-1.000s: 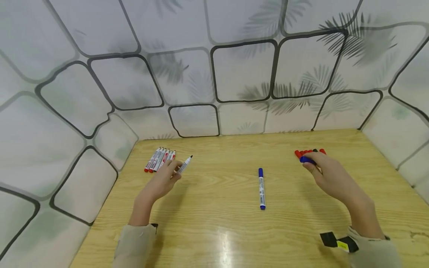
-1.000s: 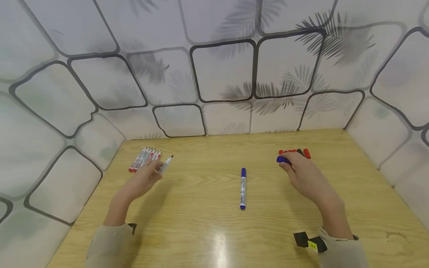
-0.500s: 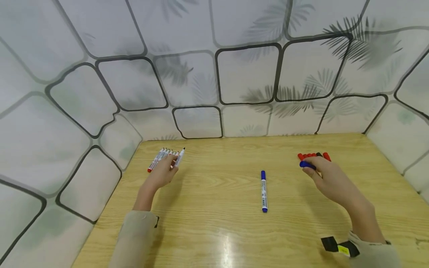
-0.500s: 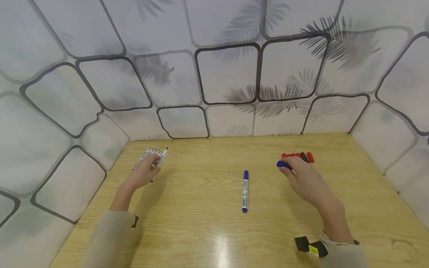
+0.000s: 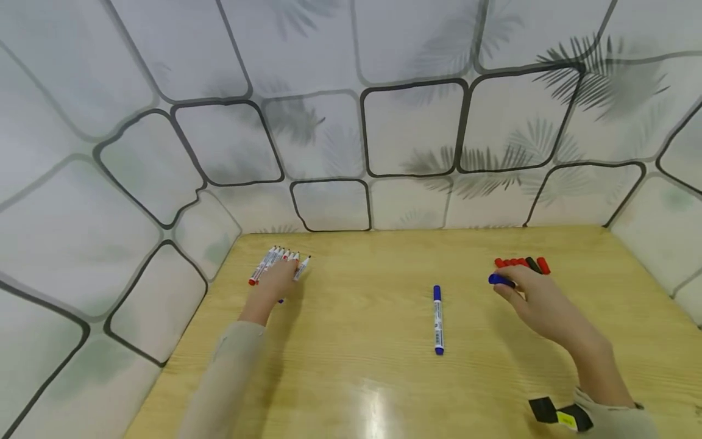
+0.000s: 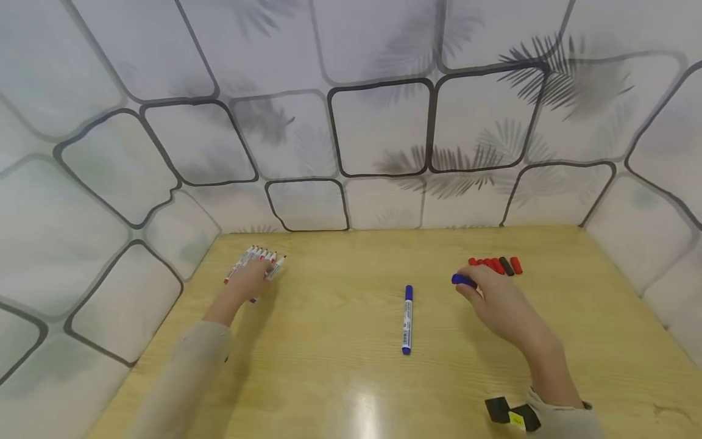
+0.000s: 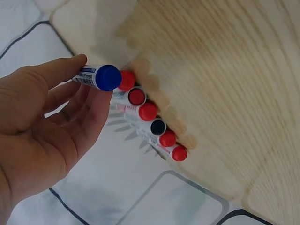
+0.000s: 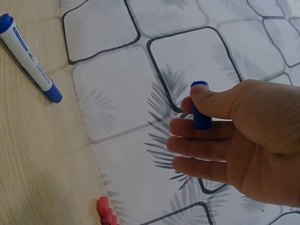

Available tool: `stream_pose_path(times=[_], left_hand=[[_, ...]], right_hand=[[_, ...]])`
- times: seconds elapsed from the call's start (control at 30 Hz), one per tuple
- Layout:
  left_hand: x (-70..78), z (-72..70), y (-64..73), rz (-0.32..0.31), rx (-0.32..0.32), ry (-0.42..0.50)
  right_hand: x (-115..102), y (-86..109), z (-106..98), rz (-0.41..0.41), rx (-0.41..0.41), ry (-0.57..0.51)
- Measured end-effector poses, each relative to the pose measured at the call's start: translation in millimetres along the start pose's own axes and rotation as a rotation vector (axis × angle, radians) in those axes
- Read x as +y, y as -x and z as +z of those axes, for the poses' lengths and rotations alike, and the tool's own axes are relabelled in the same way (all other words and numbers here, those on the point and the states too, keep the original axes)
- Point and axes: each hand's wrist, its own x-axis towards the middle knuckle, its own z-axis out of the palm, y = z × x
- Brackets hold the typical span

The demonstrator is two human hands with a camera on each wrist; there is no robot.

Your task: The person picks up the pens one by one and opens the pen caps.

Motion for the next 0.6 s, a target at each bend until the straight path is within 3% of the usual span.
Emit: stream_pose_path(times=[0.13,0.23,0.6], left_hand=[[5.3,19.8,-7.0,-0.044,-0.033,-0.088],[7.9,25.8,-6.9,-0.089,-0.015,-0.102],[0.1,22.2,-20.5,-0.167,0.065,-0.080]], right_hand=[[1.2,7.4,3.1,0.036,-0.032,-0.018],[0.9,9.1,5.4,0.038,-0.034,-0.029],[-1.3,-0.2,9.9,0.012,-0.023,-0.018]])
